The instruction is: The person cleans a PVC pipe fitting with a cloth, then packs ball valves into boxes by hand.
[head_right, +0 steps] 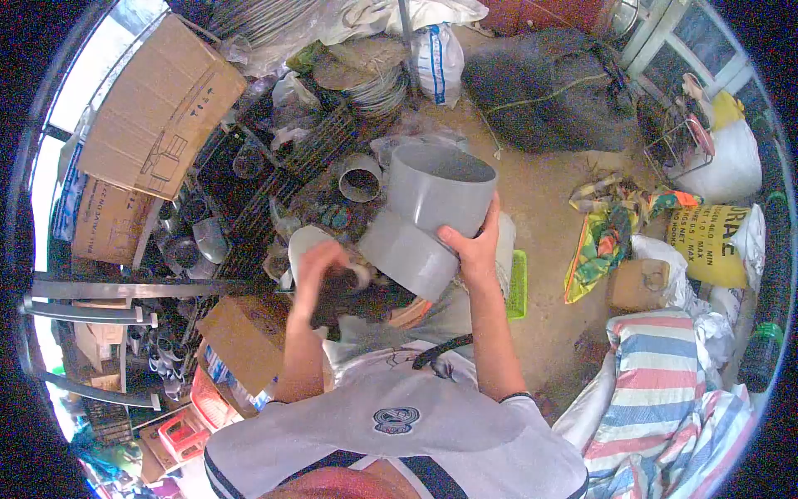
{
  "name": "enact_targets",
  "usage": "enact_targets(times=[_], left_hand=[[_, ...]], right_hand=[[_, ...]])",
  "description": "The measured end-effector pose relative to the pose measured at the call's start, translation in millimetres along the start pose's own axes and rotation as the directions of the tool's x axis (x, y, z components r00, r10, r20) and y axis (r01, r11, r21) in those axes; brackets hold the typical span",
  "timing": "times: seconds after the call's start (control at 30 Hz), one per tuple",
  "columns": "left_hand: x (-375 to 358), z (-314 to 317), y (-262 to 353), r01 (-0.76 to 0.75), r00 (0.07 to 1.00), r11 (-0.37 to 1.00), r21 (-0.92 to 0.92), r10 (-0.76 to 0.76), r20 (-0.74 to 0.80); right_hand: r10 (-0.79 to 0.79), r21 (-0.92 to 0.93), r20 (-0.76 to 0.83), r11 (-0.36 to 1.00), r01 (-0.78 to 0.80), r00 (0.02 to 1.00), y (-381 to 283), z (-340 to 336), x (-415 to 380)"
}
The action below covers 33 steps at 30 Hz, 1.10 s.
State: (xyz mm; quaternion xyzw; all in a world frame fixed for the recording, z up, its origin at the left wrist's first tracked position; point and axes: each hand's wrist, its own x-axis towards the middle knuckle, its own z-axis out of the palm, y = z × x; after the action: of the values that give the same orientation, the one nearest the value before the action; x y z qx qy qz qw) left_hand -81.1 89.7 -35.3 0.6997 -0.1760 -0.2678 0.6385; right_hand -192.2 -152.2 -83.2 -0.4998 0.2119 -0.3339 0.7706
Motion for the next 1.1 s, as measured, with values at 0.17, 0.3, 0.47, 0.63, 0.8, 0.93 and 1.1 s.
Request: enact_targets(times=[0.17, 0.3, 0.47, 0.63, 0.8, 0.93, 1.1], left_hand=[[0.4, -10.4, 65.3, -0.194, 0.889, 0.754, -0.628, -0.136, -0.438], [34.8, 13.7, 93.6, -0.494, 0.731, 0.867, -0.065, 0.373, -0.571], [62.0, 63.4, 85.3, -0.815, 0.501, 0.163, 0.556, 0.679, 0.536], [65.7, 49.1, 63.8, -0.826, 0.548, 0.257, 0.501, 0.575, 0.608], [77.3, 22.1, 45.6, -0.741, 0.671, 0.623, 0.249, 0.689, 0.275], [64.0, 24.6, 21.6, -0.671, 0.732, 0.71, 0.214, 0.681, 0.033], [43.7, 16.4, 21.9, -0.57, 0.817, 0.775, 0.272, 0.569, 0.09]], right_hand=[[0.096, -0.015, 0.04, 0.995, -0.096, 0.995, 16.9, -1.2, -5.0], [0.099, -0.054, 0.153, 0.994, -0.091, 0.983, 25.2, 14.5, -12.9], [0.348, -0.014, 0.15, 0.937, -0.35, 0.926, 32.1, 6.3, -27.9], [0.218, 0.044, 0.244, 0.971, -0.236, 0.945, 44.6, -15.5, -34.5], [0.405, 0.21, 0.213, 0.87, -0.446, 0.889, 62.5, -21.9, -33.7], [0.432, 0.49, 0.536, 0.54, -0.684, 0.726, 121.8, -53.1, -53.9], [0.645, 0.329, 0.326, 0.607, -0.723, 0.691, 92.2, -40.0, -59.6]])
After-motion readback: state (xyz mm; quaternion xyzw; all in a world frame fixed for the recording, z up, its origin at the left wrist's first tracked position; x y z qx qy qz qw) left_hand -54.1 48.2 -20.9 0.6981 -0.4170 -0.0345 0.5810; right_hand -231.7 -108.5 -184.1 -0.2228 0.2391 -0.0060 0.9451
